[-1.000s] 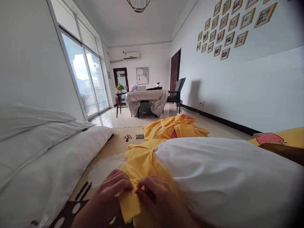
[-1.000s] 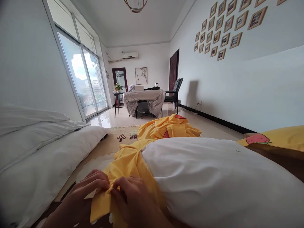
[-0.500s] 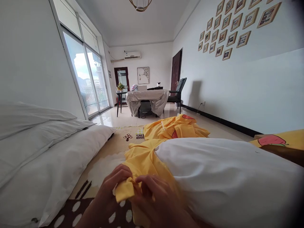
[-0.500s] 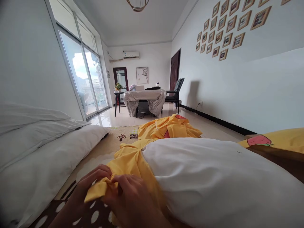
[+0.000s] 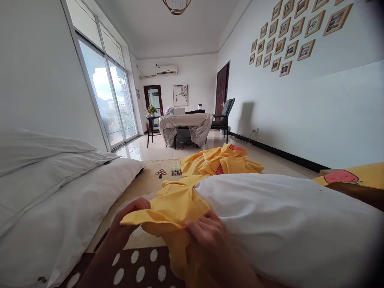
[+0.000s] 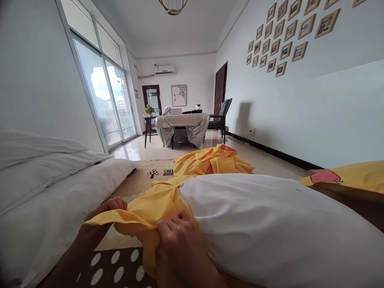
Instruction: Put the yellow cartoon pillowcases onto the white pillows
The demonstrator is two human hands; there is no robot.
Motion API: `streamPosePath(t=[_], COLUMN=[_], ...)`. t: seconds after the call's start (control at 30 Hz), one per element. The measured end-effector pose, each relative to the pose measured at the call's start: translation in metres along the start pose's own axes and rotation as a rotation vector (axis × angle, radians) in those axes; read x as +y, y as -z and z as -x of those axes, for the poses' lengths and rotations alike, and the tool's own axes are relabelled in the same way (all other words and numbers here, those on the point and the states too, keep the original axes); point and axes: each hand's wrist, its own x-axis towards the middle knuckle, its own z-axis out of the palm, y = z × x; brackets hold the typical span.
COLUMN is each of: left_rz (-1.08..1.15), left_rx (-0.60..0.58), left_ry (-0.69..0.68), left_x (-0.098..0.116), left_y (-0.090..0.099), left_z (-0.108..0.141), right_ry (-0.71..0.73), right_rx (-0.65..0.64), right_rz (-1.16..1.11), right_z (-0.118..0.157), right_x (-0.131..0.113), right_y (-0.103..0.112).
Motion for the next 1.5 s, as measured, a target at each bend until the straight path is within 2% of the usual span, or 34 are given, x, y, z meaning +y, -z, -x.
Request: streamPosePath(t=[0.1,0.2,0.27,0.33,0.47,0.57,0.7,0.83,0.93,1.0,1.07,1.13,1.2,1.3,1.43,1.5], left_rz=[-0.006,-0.139,-0.219,-0.263,-0.263,-0.255,-0.249,-0.270,-0.306,-0.326,-0.336,-0.312,-0.301,-0.365,-0.461,-0.497], left_rx=[0.116,0.250,0.337,0.382,0.329,0.328,0.388,0.400,0.322,0.282,0.238,0.148,0.043,-0.038,-0.122,-0.156], left_ry=[0.035,0.123,0.151,0.150,0.139,0.155,0.252,0.280,0.215,0.163,0.107,-0.002,-0.130,-0.253,-0.342,-0.346], left_x=[0.001,0.007,0.013,0.017,0.019,0.013,0.001,-0.016,-0.026,-0.027,-0.023,-0.015,-0.004,0.008,0.015,0.015], left_y=[0.002,-0.006,-0.014,-0.021,-0.029,-0.030,-0.027,-0.017,-0.007,-0.002,0.000,-0.002,-0.006,-0.020,-0.040,-0.045], left_z=[-0.002,-0.002,-0.001,0.001,0.003,0.004,0.003,0.002,0.001,0.000,-0.001,-0.001,0.001,0.007,0.016,0.017], right_ry=[-0.029,0.051,0.105,0.086,-0.035,-0.068,-0.110,-0.062,-0.039,-0.069,-0.119,-0.149,-0.167,-0.077,0.142,0.166], right_rx=[0.011,0.054,0.087,0.080,0.010,-0.090,-0.266,-0.304,-0.316,-0.391,-0.481,-0.514,-0.439,-0.198,0.028,0.083], right_rz=[-0.067,-0.113,-0.050,0.068,0.229,0.112,-0.112,-0.219,-0.202,-0.194,-0.177,-0.179,-0.219,-0.250,-0.164,-0.188], right_z=[0.000,0.004,0.006,0.007,0.008,0.008,0.008,0.009,0.009,0.008,0.006,0.004,0.001,-0.001,0.004,0.007], right_x=[-0.003,-0.013,-0.021,-0.027,-0.028,-0.023,-0.017,-0.017,-0.016,-0.014,-0.012,-0.011,-0.012,-0.017,-0.024,-0.025], right_y=[0.018,0.019,0.007,-0.014,-0.055,-0.063,-0.040,-0.008,0.004,0.008,0.012,0.015,0.017,0.006,-0.038,-0.057])
